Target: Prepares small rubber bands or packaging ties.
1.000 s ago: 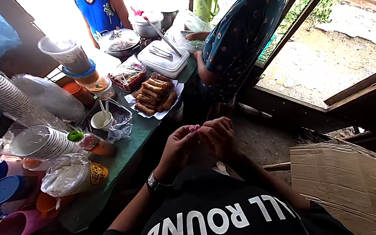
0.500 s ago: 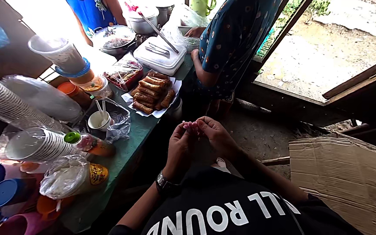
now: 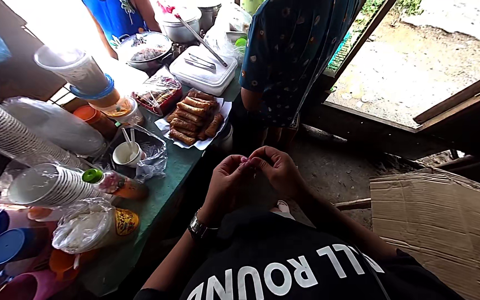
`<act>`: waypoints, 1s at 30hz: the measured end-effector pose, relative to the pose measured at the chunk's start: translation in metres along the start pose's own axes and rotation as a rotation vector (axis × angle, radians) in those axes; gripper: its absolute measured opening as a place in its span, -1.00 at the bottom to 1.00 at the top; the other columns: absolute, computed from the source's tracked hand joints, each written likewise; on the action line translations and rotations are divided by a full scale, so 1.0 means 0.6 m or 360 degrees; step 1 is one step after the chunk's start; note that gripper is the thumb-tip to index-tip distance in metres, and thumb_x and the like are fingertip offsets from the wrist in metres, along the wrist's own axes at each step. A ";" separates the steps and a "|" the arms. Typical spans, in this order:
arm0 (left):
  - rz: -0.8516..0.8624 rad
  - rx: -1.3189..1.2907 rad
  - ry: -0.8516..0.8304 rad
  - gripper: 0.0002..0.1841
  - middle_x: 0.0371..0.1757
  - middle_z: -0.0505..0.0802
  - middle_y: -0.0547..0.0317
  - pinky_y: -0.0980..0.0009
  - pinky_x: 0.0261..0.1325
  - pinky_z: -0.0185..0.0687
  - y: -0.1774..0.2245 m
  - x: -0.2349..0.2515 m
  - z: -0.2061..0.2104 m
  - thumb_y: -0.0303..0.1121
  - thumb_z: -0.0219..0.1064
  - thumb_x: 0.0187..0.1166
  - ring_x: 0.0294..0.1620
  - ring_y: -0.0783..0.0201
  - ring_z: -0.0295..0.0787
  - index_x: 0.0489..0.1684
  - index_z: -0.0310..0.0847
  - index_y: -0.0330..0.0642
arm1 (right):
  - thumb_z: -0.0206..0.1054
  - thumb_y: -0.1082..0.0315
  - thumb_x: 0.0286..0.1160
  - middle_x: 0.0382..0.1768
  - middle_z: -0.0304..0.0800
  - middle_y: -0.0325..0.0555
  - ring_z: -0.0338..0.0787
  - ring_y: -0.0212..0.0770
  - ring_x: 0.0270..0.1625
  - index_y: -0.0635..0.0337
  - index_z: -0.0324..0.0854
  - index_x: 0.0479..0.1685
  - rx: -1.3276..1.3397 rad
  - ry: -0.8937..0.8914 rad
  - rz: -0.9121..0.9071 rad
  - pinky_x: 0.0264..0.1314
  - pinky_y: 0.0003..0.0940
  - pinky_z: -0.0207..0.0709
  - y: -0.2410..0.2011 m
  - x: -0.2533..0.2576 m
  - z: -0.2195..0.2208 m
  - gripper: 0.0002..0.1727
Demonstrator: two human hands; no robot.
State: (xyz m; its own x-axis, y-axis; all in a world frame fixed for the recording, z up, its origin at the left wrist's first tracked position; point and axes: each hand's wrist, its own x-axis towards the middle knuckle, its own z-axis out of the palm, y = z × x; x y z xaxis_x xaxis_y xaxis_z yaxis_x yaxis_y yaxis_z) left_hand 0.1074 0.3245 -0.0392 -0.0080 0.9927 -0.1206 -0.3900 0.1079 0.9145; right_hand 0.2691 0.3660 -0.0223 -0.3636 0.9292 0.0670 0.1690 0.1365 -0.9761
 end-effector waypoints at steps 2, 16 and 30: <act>0.0167 0.0232 -0.0013 -0.90 -0.30 0.85 0.24 0.47 -0.09 0.78 -0.006 0.001 -0.005 -0.56 0.36 0.57 -0.30 0.43 0.80 -0.06 0.68 -0.27 | 0.28 0.43 0.67 -0.33 0.80 -0.23 0.78 -0.47 -0.27 0.26 0.71 -0.10 0.0194 -0.0049 0.0158 -0.07 -0.53 0.70 -0.007 0.000 -0.001 -0.89; 0.0641 0.0405 0.0095 -0.94 -0.28 0.84 0.28 0.46 -0.09 0.78 -0.048 0.000 -0.013 -0.52 0.33 0.59 -0.28 0.45 0.79 -0.13 0.70 -0.28 | 0.24 0.57 0.42 -0.37 0.65 -0.28 0.65 -0.48 -0.32 0.20 0.54 -0.10 0.0332 -0.0029 0.0085 -0.17 -0.53 0.58 0.009 -0.005 0.025 -0.85; -0.0002 0.0094 0.0094 -0.87 -0.23 0.88 0.24 0.39 -0.07 0.84 -0.037 0.000 0.013 -0.46 0.24 0.69 -0.24 0.38 0.85 0.05 0.61 -0.26 | 0.27 0.44 0.57 -0.09 0.81 0.03 0.78 -0.31 -0.02 0.45 0.69 0.01 0.0020 0.0095 -0.0209 0.14 -0.36 0.65 0.043 -0.026 0.011 -0.77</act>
State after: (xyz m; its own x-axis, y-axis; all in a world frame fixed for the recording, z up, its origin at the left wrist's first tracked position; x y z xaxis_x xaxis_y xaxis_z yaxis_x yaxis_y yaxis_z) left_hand 0.1230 0.3228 -0.0563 -0.0624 0.9878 -0.1427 -0.3352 0.1140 0.9352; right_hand 0.2729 0.3528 -0.0497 -0.3266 0.9224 0.2061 0.1118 0.2543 -0.9606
